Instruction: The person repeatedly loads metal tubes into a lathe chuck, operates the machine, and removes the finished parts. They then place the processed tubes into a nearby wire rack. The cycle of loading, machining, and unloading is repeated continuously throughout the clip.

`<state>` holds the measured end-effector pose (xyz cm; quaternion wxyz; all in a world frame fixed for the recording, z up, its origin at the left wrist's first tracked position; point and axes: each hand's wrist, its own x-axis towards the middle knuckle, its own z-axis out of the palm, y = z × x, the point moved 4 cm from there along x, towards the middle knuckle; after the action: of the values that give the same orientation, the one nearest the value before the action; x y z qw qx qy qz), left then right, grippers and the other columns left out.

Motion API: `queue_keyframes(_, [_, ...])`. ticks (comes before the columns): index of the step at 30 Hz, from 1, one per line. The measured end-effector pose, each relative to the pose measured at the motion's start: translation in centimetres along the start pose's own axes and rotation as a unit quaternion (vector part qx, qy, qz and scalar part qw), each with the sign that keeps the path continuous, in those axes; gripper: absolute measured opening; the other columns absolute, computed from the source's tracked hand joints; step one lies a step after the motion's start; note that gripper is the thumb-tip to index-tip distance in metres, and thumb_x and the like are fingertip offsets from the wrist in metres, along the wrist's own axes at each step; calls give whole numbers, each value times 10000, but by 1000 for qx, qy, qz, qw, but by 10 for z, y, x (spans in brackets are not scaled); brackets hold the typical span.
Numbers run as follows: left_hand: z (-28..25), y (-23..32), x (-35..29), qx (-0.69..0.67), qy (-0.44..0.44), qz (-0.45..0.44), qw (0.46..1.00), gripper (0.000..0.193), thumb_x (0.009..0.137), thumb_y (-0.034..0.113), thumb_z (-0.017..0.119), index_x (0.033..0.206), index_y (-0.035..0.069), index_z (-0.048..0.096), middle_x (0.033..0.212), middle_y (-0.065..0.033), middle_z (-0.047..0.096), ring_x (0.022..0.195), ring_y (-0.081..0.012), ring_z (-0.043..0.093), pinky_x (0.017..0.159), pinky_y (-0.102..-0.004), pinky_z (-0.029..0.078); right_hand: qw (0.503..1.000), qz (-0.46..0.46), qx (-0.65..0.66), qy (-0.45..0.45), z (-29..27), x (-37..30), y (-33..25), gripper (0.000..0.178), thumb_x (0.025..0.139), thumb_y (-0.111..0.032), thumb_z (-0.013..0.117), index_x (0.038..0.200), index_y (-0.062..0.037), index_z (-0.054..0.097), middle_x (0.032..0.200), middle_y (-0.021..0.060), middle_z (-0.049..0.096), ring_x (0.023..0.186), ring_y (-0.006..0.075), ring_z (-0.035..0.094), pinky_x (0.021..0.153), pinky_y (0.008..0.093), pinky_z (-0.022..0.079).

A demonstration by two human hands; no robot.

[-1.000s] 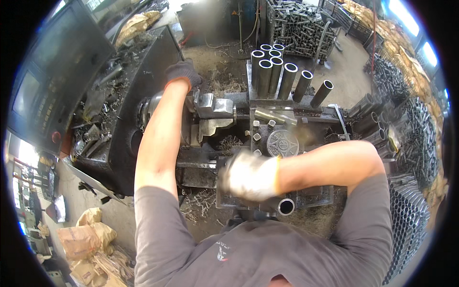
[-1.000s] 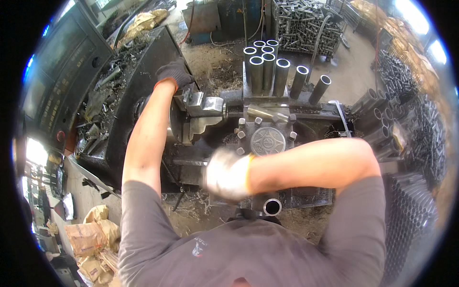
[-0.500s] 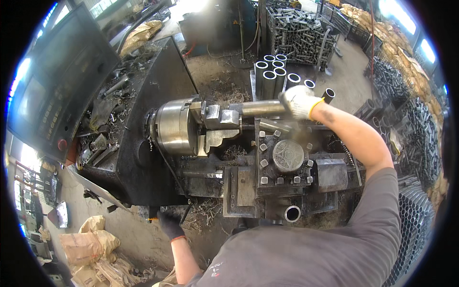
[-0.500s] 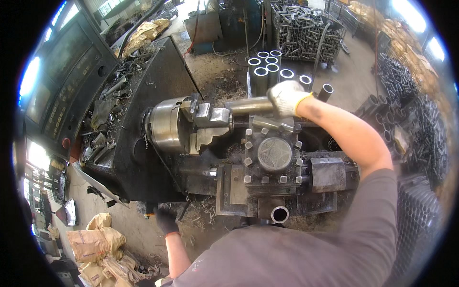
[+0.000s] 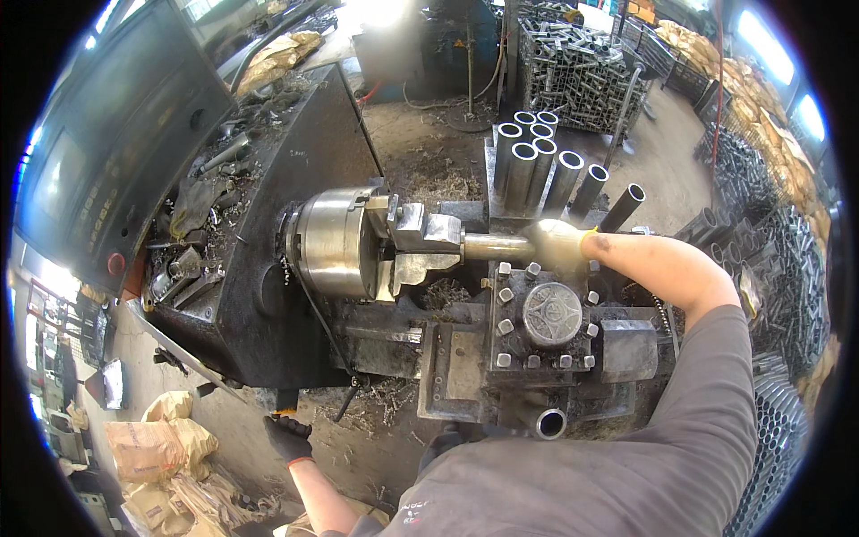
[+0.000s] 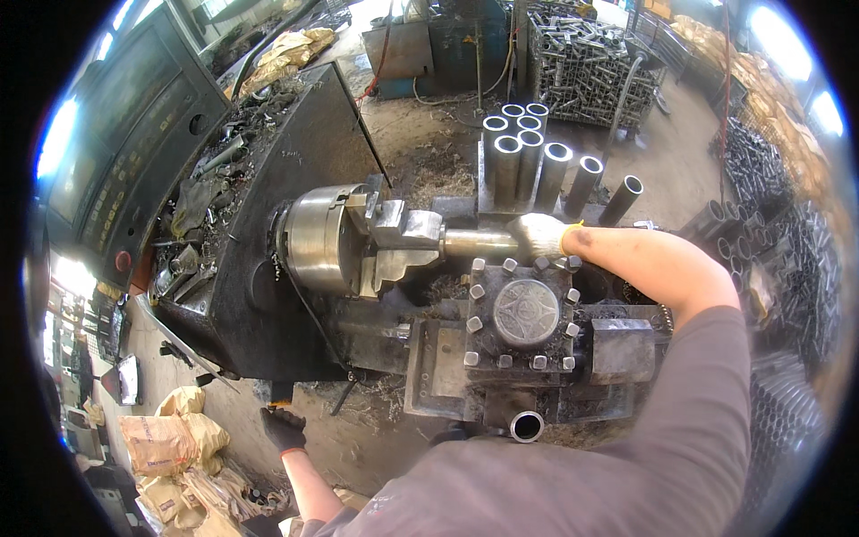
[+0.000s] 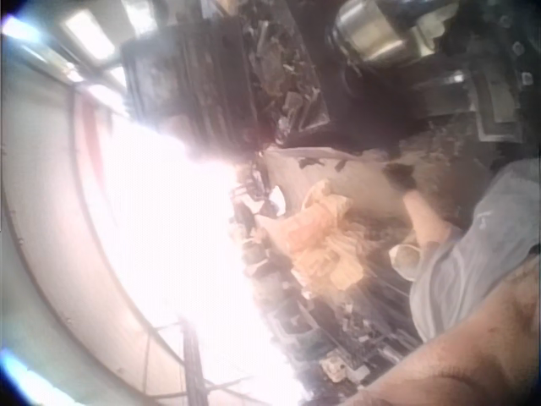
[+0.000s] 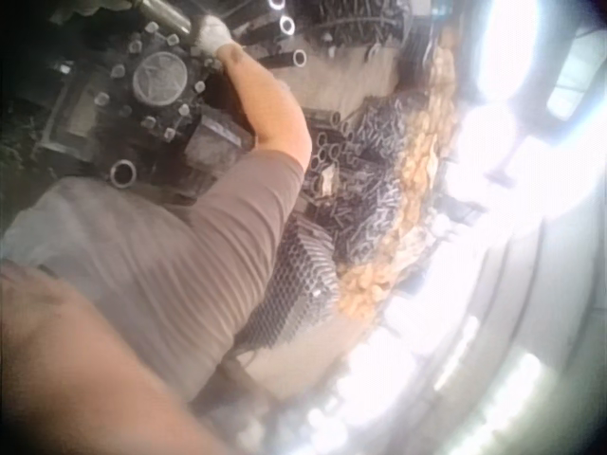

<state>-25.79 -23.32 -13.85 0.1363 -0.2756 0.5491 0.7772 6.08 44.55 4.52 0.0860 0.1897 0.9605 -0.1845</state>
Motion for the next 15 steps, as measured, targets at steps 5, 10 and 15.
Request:
queue_keyframes(5, [12,10,-9,41,22,-57,997,526,1036,667,527,732,251,423,575,86,327,467,-124,286,513,-345,284,1000,-20,-20,-4,-22,-11,-14,338,765,-258,795,958,15,746,864,239,751,793,419,726,724,489,568])
queue_keyframes(10, [16,17,-12,30,-14,-84,996,488,1047,627,508,735,259,433,577,96,357,468,-118,280,521,-349,296,999,-32,-40,6,-23,-7,-14,332,746,-224,797,983,3,749,861,220,755,801,415,725,725,483,571])
queue_keyframes(15, [15,15,-12,34,-8,-80,996,468,1044,615,516,746,259,462,597,89,394,498,-133,321,597,-385,375,993,-106,27,50,-20,20,-45,495,844,-166,780,1309,-45,662,1003,217,770,861,388,748,745,460,590])
